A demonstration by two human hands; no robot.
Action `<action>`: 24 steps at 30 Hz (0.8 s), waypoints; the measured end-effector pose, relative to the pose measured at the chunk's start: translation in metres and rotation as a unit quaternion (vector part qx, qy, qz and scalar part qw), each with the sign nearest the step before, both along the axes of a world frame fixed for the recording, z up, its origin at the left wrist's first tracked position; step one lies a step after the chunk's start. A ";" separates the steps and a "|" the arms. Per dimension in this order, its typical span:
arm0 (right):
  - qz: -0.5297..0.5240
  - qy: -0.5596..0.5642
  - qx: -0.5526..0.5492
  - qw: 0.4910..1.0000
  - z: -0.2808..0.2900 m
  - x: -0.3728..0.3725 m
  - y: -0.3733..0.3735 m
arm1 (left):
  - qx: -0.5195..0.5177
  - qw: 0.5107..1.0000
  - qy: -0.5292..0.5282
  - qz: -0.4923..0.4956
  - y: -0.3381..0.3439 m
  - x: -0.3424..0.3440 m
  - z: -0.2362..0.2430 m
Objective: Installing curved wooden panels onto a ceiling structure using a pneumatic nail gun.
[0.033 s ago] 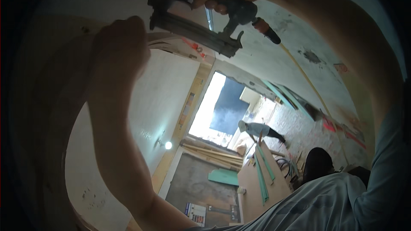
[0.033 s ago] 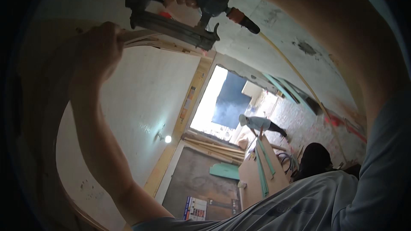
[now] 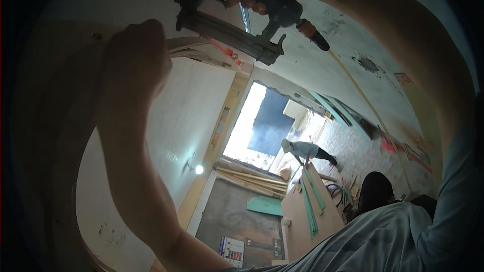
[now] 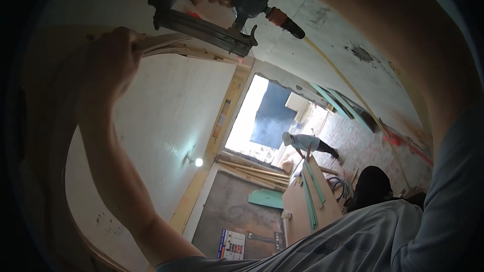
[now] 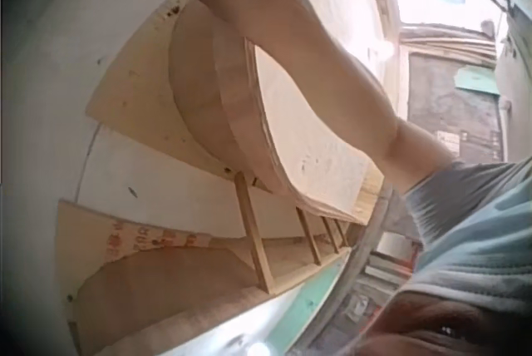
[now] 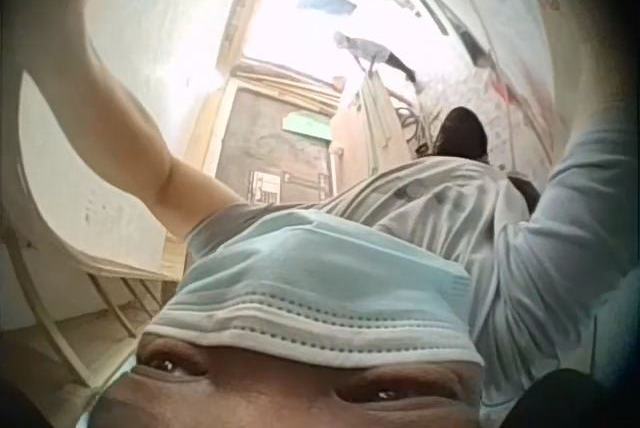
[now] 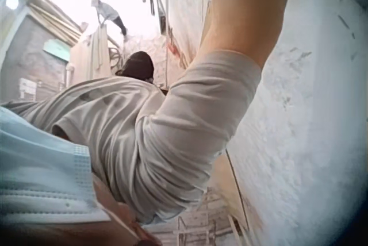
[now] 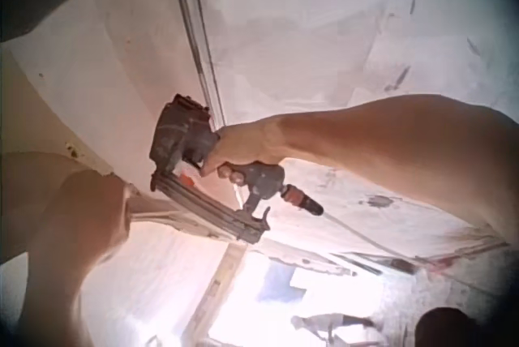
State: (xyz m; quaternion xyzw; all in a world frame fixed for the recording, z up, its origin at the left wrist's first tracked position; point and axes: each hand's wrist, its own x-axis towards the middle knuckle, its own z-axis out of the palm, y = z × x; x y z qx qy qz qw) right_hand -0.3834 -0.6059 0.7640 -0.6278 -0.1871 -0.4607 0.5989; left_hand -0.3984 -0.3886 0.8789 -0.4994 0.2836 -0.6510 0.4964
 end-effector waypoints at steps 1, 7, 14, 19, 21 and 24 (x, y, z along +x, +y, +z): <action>0.060 -0.004 0.019 0.998 0.000 0.009 -0.008 | -0.016 1.000 0.019 0.011 0.001 -0.003 -0.003; 0.123 -0.013 0.025 0.992 -0.006 0.069 -0.028 | -0.018 0.995 0.015 0.102 -0.030 0.028 -0.002; 0.163 -0.009 0.005 0.987 -0.007 0.094 -0.047 | 0.011 0.988 -0.018 0.155 -0.062 0.072 -0.002; 0.197 -0.013 -0.014 0.980 -0.002 0.112 -0.058 | -0.025 0.982 0.023 0.183 -0.073 0.075 -0.003; 0.218 -0.037 -0.038 0.975 0.008 0.121 -0.062 | -0.019 0.983 0.000 0.185 -0.076 0.064 -0.005; 0.231 -0.020 -0.039 0.972 0.007 0.140 -0.062 | -0.039 0.978 0.030 0.202 -0.070 0.079 -0.008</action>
